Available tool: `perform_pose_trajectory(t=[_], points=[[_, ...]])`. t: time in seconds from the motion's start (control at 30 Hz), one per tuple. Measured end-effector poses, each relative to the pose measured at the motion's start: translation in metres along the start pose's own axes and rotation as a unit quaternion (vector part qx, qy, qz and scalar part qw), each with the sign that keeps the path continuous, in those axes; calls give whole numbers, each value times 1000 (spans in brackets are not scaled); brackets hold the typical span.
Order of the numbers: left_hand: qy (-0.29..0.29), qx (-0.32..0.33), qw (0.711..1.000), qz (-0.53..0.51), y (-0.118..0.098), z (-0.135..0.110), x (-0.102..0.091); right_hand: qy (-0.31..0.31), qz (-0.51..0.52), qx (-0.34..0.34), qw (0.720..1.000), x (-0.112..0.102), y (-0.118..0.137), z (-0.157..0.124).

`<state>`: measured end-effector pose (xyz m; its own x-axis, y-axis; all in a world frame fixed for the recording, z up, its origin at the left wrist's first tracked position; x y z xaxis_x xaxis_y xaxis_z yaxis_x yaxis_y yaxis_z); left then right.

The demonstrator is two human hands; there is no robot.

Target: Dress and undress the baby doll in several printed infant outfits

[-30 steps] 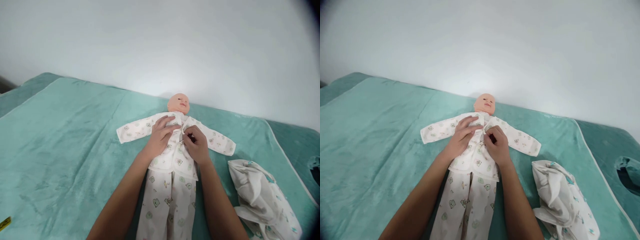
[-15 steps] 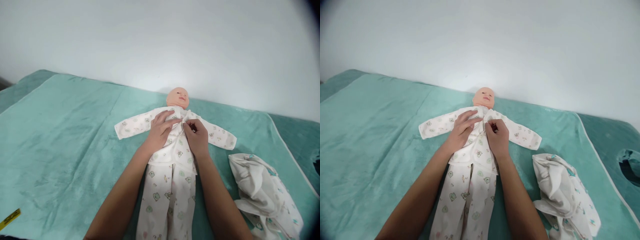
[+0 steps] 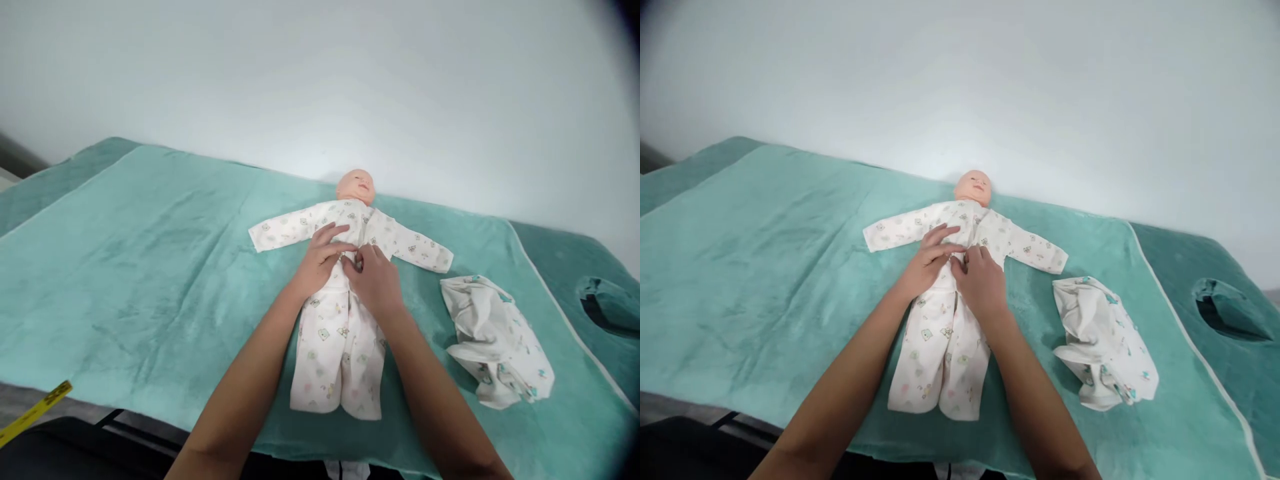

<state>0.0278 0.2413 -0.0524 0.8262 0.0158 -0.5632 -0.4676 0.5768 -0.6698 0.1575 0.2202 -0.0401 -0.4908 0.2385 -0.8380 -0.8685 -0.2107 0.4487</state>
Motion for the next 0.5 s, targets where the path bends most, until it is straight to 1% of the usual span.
perform_pose_trajectory(t=[0.1, 0.2, 0.27, 0.33, 0.43, 0.5], points=[[8, 7, 1000, 14, -2, -2, 1, 0, 47, -13, 999, 0, -10, -2], [14, 5, 1000, 27, -4, 4, 0, 19, 130, -15, 991, -2, -19, -1], [22, -1, 999, 34, -5, 8, -1, 29, 180, -5, 983, -4, -24, 0], [32, -6, 999, 39, -6, 10, -2, 42, 231, 18, 972, -2, -31, 0], [49, -9, 998, 43, -5, 11, -1, 75, 320, 59, 943, 6, -42, -1], [55, -12, 997, 44, -4, 12, -1, 93, 359, 61, 927, 9, -45, -1]])
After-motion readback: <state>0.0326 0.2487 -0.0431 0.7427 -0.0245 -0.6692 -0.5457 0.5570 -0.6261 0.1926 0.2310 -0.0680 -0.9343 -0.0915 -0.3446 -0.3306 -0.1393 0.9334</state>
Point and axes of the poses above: each hand's wrist, its own z-axis towards the middle knuckle, its own x-axis out of the palm, y = z × x, the point moved 8 cm from there along z, towards the middle knuckle, and after that the axes turned 1 degree about x, right-handed, at the moved point
